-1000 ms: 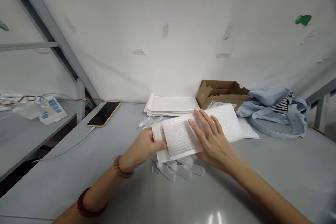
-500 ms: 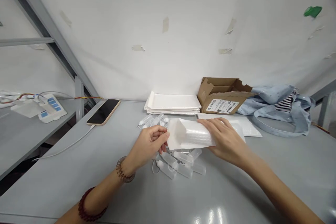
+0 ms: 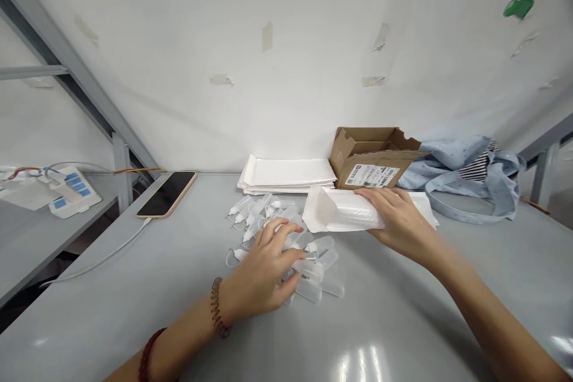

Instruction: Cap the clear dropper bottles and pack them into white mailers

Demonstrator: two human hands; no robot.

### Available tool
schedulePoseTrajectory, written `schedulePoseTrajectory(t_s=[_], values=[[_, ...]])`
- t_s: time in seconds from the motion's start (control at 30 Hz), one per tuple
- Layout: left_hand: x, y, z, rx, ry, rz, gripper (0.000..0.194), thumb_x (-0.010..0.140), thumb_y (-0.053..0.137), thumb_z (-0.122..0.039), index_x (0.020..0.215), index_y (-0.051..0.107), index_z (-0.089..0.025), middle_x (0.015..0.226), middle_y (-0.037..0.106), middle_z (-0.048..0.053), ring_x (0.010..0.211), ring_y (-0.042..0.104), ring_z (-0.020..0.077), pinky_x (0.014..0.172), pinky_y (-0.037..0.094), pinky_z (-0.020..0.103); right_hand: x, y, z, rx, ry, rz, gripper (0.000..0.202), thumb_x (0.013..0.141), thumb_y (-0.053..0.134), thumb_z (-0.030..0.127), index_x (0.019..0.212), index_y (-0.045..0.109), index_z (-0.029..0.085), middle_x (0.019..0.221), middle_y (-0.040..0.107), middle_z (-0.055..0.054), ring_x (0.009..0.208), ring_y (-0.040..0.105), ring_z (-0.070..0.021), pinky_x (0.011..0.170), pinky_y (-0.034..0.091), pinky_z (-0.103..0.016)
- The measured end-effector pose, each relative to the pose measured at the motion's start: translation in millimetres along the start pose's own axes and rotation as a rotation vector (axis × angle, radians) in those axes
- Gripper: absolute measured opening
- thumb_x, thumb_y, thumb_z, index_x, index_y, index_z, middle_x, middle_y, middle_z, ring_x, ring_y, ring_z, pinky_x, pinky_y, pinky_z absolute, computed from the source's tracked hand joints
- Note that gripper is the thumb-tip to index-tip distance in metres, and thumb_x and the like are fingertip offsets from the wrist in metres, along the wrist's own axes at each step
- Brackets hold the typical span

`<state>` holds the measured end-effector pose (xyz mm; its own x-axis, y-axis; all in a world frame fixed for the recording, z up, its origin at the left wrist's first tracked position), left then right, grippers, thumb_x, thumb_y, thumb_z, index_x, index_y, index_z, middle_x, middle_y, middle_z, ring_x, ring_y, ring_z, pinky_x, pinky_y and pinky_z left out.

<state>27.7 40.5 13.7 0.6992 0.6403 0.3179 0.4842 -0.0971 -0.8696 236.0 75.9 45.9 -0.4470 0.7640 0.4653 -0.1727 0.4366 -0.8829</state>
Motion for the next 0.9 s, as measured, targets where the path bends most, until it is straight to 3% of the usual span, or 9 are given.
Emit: schedulePoseTrajectory(t_s=[0.17, 0.33, 0.47, 0.57, 0.7, 0.8, 0.9], values=[[3.6, -11.2, 5.4, -0.180, -0.043, -0.104, 0.014, 0.079, 0.060, -0.016, 0.092, 0.063, -0.019, 0.122, 0.054, 0.009, 0.122, 0.036, 0.0296, 0.101, 0.034, 0.047, -1.2, 2.6, 1.5, 0.003, 0.000, 0.039, 0.043, 0.076, 0.049, 0.012, 0.118, 0.047, 0.019, 0.112, 0.063, -0.010, 0.098, 0.058, -0.0262, 0.088, 0.035, -0.042], [0.1, -31.7, 21.9, -0.595, -0.307, -0.180, 0.015, 0.085, 0.057, -0.027, 0.098, 0.059, -0.019, 0.103, 0.065, 0.007, 0.100, 0.057, 0.0213, 0.090, 0.045, 0.035, -1.3, 5.6, 2.8, -0.026, -0.006, 0.060, 0.043, 0.076, 0.048, 0.009, 0.118, 0.046, 0.017, 0.113, 0.061, -0.012, 0.099, 0.057, -0.0269, 0.087, 0.035, -0.043], [-5.6, -40.0, 32.1, -0.543, -0.427, -0.260, 0.019, 0.085, 0.057, -0.032, 0.098, 0.061, -0.018, 0.080, 0.065, 0.003, 0.078, 0.060, 0.0166, 0.072, 0.048, 0.027, -1.6, 6.6, 16.2, 0.011, -0.042, 0.079, 0.046, 0.074, 0.045, 0.004, 0.117, 0.045, 0.017, 0.113, 0.061, -0.012, 0.100, 0.056, -0.0258, 0.088, 0.035, -0.043], [-3.9, -43.7, 27.1, -0.308, -0.297, -0.341, 0.017, 0.083, 0.061, -0.028, 0.095, 0.066, -0.017, 0.070, 0.061, 0.001, 0.064, 0.054, 0.0132, 0.061, 0.045, 0.023, -2.2, 5.7, 30.0, 0.056, -0.073, 0.094, 0.051, 0.070, 0.044, 0.001, 0.119, 0.044, 0.017, 0.112, 0.061, -0.012, 0.102, 0.056, -0.0260, 0.091, 0.033, -0.045], [-3.4, -37.1, 10.2, -0.077, -0.048, -0.390, 0.019, 0.086, 0.056, -0.022, 0.100, 0.067, -0.018, 0.071, 0.060, 0.004, 0.062, 0.053, 0.0129, 0.057, 0.044, 0.023, -3.1, 5.4, 48.9, 0.135, -0.123, 0.124, 0.056, 0.067, 0.044, -0.001, 0.120, 0.044, 0.017, 0.112, 0.061, -0.013, 0.102, 0.055, -0.0264, 0.090, 0.035, -0.045], [-5.1, -31.7, 1.2, 0.010, 0.019, -0.392, 0.021, 0.088, 0.053, -0.016, 0.104, 0.066, -0.018, 0.075, 0.062, 0.006, 0.064, 0.054, 0.0136, 0.058, 0.044, 0.025, -4.1, 6.9, 59.7, 0.165, -0.148, 0.140, 0.057, 0.066, 0.044, -0.002, 0.121, 0.044, 0.016, 0.112, 0.061, -0.013, 0.101, 0.055, -0.0264, 0.091, 0.035, -0.047], [-3.5, -30.4, -7.6, -0.048, 0.039, -0.353, 0.024, 0.089, 0.048, -0.012, 0.099, 0.068, -0.018, 0.084, 0.068, 0.008, 0.073, 0.057, 0.0168, 0.065, 0.046, 0.028, -4.8, 8.5, 66.6, 0.205, -0.170, 0.142, 0.059, 0.065, 0.045, -0.002, 0.122, 0.044, 0.017, 0.110, 0.061, -0.012, 0.099, 0.056, -0.0262, 0.089, 0.036, -0.046]])
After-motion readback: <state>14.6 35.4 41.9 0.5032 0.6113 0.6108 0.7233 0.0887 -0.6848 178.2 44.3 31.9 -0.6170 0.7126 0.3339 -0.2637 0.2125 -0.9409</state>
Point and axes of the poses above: each hand's wrist, its own x-axis towards the middle knuckle, its own y-axis out of the palm, z = x × y, the point moved 7 cm from there along x, towards the middle knuckle
